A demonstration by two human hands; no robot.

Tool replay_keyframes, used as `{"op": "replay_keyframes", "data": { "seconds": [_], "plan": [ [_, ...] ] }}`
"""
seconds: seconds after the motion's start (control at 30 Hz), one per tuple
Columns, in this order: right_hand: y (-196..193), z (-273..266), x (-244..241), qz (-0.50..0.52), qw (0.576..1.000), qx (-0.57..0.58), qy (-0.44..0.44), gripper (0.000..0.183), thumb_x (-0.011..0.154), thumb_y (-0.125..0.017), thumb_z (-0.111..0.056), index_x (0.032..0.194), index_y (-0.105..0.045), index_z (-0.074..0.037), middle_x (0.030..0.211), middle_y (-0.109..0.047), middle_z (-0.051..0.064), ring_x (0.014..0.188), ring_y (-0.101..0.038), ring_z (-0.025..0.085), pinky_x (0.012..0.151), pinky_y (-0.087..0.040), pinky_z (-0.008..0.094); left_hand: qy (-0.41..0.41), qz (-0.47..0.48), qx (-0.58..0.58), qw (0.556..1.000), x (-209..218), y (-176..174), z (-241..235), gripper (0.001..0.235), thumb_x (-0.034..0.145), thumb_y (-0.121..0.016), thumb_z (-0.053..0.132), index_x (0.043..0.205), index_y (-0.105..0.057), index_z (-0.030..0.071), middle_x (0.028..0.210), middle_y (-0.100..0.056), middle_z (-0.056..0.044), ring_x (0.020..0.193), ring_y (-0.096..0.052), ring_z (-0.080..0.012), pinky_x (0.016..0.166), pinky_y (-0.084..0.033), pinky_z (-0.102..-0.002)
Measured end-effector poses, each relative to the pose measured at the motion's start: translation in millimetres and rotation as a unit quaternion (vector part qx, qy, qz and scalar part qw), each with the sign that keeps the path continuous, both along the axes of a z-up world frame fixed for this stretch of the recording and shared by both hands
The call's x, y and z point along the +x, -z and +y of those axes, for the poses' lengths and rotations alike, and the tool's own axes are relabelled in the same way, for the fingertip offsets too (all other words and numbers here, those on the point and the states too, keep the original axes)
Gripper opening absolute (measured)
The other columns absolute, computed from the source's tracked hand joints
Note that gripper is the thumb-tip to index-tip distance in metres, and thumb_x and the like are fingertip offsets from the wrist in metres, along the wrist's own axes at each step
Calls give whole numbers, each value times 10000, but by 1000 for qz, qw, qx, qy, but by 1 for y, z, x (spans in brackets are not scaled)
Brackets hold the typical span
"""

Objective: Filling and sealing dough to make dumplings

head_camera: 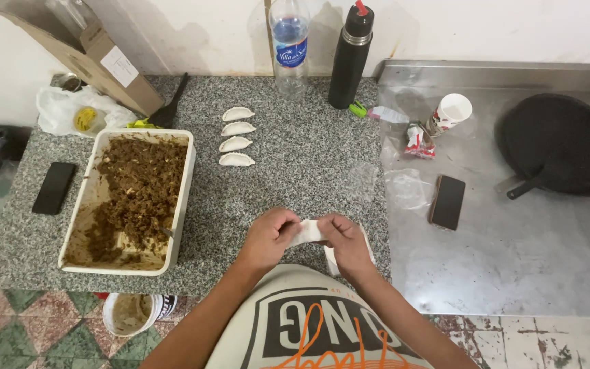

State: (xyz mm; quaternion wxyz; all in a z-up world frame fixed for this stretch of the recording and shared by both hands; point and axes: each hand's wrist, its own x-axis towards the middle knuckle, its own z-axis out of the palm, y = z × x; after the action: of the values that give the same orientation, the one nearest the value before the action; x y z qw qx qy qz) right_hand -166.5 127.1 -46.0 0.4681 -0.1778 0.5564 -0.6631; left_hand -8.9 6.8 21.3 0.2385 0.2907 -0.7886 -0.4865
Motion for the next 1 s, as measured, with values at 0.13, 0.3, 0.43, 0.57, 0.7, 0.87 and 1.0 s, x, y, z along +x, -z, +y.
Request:
{"op": "replay_keyframes", "data": {
  "seconds": [0.13,0.3,0.43,0.57,0.7,0.87,1.0],
  "plan": [
    [-34,-2,5,-13,1000,-6,-9,191,980,-677,-181,949,-733,-1,795,-721,83,775,-715,162,755,-626,352,2,-25,-36,999,4,16,-2,77,968,-661,193,979,-715,139,894,-694,-112,889,-695,-360,795,-562,-444],
    [-25,0,1,16,998,-13,-52,174,963,-704,-156,941,-741,13,769,-709,76,730,-677,145,748,-613,354,13,-6,-14,1000,4,5,7,206,976,-683,246,1135,-683,115,875,-648,-147,830,-664,-368,751,-543,-483],
    [-24,2,2,55,994,-27,-92,182,1002,-653,-150,956,-732,8,771,-686,82,768,-635,148,746,-567,307,22,-7,-40,999,2,16,3,78,968,-666,205,939,-718,154,836,-675,-92,862,-698,-326,778,-563,-403],
    [-46,3,5,48,993,-36,-100,227,985,-660,-139,1139,-670,28,963,-732,172,863,-671,200,805,-600,382,12,6,-27,1000,5,20,2,105,984,-646,215,983,-711,133,867,-681,-106,856,-695,-330,779,-559,-412],
    [-47,0,5,72,993,-51,-84,147,975,-680,-102,967,-750,27,828,-727,120,814,-648,154,779,-581,335,22,56,10,998,6,21,10,319,935,-749,288,1142,-651,66,1037,-680,-208,1006,-697,-420,876,-552,-499],
    [-31,1,3,153,980,-67,-110,137,940,-737,-103,1000,-757,18,830,-703,107,835,-621,165,787,-552,336,-21,49,46,998,13,36,13,105,928,-737,204,966,-746,107,868,-716,-109,876,-729,-295,814,-556,-392],
    [-8,1,-4,234,962,-88,-114,87,864,-806,-68,923,-770,-14,805,-655,89,832,-629,191,774,-534,336,-13,29,42,999,16,11,14,93,922,-725,209,948,-745,123,859,-737,-133,862,-733,-317,787,-556,-420]
  ]
}}
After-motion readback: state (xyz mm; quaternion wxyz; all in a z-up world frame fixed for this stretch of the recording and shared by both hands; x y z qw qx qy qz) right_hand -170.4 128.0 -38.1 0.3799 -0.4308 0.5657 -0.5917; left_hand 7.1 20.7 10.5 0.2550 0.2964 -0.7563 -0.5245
